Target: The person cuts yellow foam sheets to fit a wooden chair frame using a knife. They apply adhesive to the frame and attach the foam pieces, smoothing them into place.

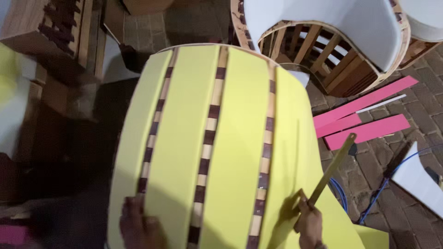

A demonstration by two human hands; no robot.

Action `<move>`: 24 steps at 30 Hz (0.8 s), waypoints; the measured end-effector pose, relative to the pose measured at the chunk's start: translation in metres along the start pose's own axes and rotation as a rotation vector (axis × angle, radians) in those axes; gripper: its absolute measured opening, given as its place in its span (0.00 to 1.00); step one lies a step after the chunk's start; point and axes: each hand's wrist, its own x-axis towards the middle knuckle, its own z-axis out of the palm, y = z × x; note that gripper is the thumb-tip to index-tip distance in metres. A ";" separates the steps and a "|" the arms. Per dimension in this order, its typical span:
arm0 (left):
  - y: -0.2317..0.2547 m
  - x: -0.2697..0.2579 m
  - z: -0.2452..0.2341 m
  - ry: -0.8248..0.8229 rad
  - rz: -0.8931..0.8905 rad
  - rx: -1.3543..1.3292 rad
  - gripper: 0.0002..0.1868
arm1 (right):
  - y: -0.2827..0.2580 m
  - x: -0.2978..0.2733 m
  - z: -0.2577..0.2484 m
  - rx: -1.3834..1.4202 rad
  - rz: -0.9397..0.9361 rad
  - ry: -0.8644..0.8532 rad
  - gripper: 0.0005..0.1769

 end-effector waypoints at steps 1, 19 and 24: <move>-0.009 0.005 -0.008 0.050 0.089 0.017 0.35 | 0.002 -0.008 0.004 -0.096 -0.017 0.011 0.23; -0.247 0.146 -0.099 -0.828 -0.605 0.042 0.44 | -0.148 -0.265 0.231 -0.731 -0.539 -0.082 0.21; -0.162 0.112 -0.108 -0.586 -0.523 0.148 0.46 | -0.172 -0.275 0.273 -0.890 -0.414 -0.281 0.20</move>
